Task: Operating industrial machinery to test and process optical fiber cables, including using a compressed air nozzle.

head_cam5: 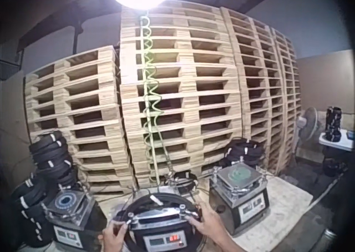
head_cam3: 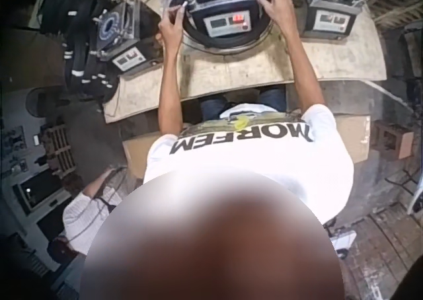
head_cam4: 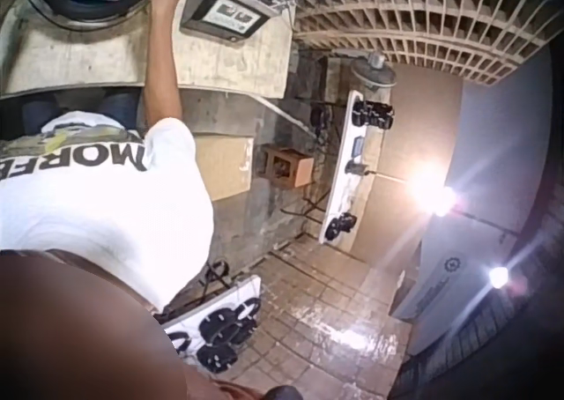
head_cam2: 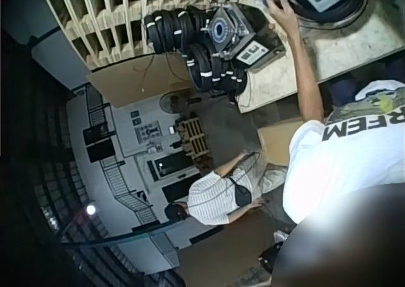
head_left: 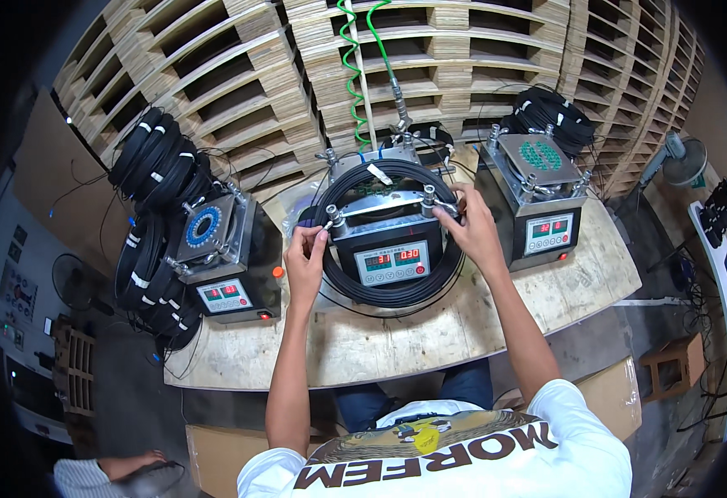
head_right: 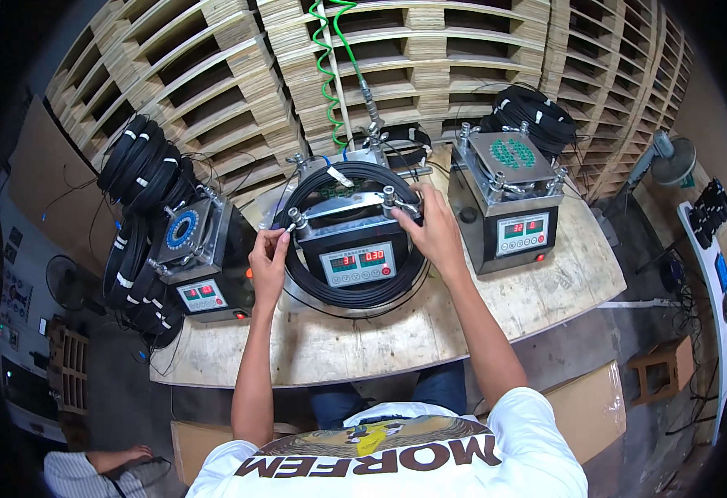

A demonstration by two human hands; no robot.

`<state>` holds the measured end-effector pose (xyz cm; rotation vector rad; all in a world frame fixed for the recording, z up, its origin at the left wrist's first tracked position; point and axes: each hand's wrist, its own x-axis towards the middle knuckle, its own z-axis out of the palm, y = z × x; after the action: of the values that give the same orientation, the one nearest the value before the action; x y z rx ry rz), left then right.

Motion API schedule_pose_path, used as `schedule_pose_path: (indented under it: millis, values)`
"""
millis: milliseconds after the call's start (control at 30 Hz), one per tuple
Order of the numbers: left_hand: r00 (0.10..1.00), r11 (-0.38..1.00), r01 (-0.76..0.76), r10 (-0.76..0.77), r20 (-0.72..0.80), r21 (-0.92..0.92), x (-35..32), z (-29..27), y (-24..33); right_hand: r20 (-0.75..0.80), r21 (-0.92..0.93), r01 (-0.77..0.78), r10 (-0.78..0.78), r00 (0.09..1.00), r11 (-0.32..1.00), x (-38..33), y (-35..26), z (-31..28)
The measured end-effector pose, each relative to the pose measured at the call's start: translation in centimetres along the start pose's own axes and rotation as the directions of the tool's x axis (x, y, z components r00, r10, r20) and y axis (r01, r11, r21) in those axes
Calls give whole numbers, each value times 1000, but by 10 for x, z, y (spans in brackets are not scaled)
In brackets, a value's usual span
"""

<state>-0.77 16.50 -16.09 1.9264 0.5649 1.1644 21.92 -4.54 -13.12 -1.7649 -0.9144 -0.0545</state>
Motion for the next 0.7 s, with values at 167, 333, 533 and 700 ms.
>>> schedule_pose_path:
  millis: [167,333,533,700]
  values:
    - [1000,1000,10,-10,-6,-1,0,1,-1,-22,204,91,-88,996,975,2,24,10]
    - [1000,1000,3,-3,-18,-13,0,0,-1,70,77,23,-29,997,997,1,11,0]
    - [1000,999,12,-13,-21,-42,-1,3,2,-65,181,149,-140,988,972,1,29,13]
    - [999,999,25,-26,-21,-44,-6,2,2,-37,81,111,-109,993,990,-5,22,9]
